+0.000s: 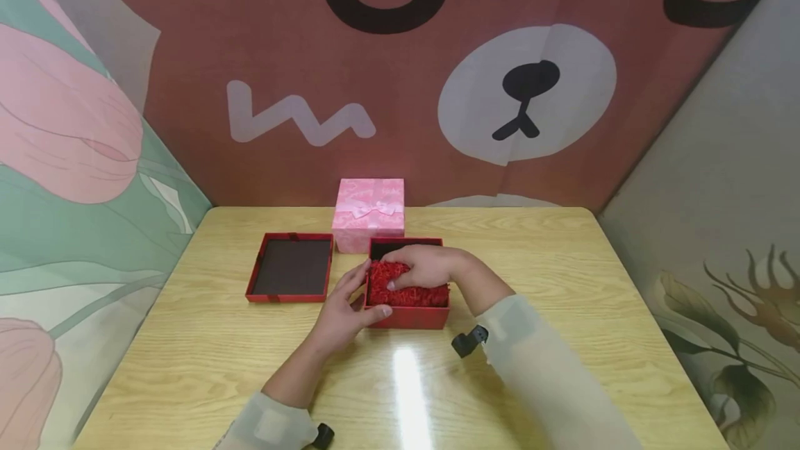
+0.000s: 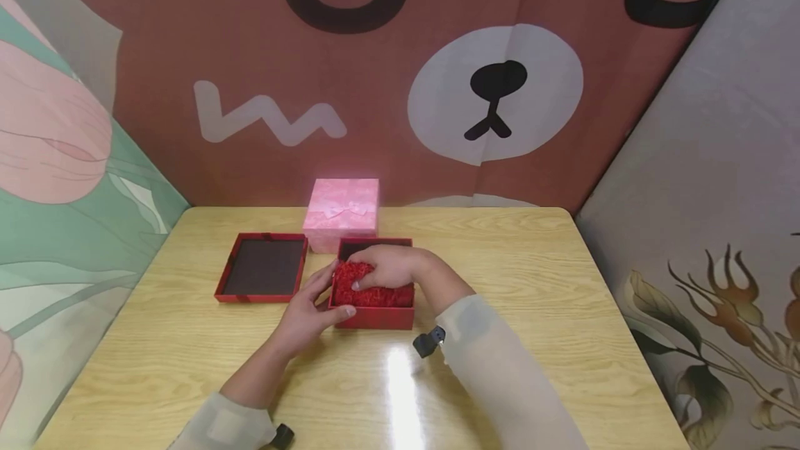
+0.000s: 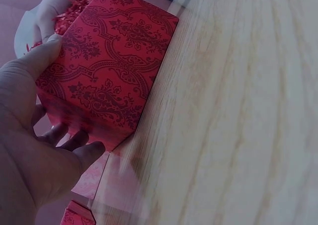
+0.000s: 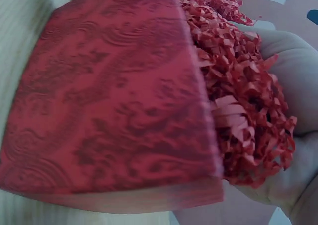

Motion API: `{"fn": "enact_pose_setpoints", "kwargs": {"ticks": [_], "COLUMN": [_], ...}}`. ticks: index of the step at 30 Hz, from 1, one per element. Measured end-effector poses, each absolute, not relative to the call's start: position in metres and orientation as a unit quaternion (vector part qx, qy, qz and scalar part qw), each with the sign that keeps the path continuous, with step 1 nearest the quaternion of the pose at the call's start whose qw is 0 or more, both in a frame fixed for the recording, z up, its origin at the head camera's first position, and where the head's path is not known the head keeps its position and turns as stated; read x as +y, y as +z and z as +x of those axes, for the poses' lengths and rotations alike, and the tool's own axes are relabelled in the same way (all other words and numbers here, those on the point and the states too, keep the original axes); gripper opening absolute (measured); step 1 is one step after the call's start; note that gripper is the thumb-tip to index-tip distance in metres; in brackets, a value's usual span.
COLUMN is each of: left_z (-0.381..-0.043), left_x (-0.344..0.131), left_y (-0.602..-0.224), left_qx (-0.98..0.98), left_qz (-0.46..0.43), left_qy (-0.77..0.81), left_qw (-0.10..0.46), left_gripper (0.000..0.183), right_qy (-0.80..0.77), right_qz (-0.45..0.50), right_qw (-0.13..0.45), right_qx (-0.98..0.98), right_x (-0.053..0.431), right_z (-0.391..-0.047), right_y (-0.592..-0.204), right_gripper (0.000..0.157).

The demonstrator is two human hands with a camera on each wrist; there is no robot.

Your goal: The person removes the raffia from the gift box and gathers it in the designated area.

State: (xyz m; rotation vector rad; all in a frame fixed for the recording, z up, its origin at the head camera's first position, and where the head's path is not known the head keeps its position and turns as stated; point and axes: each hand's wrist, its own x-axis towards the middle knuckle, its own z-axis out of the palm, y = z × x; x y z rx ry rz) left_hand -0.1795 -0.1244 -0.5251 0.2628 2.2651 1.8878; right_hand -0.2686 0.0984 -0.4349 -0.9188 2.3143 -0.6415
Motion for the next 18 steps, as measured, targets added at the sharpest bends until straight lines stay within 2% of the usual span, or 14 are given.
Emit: {"fn": "enact_pose_setpoints", "kwargs": {"ticks": [11,18], "left_z": [-0.18,-0.181], "left_x": [-0.125,-0.125], "left_y": [-0.527,-0.526], "left_qx": [0.754,0.753], "left_qz": [0.091,0.092], "left_qy": [0.645,0.646], "left_qw": [0.086,0.081], "left_gripper": [0.095,0.094], "right_qy": [-0.292,-0.331], "right_qz": [-0.333,-0.338], "right_qw": [0.276,0.281], "right_qx": [0.853,0.835], "right_x": [0.112,0.126], "right_z": [-0.273,-0.277], "right_y": [-0.414,-0.403], "right_gripper": [0.054,0.041]}}
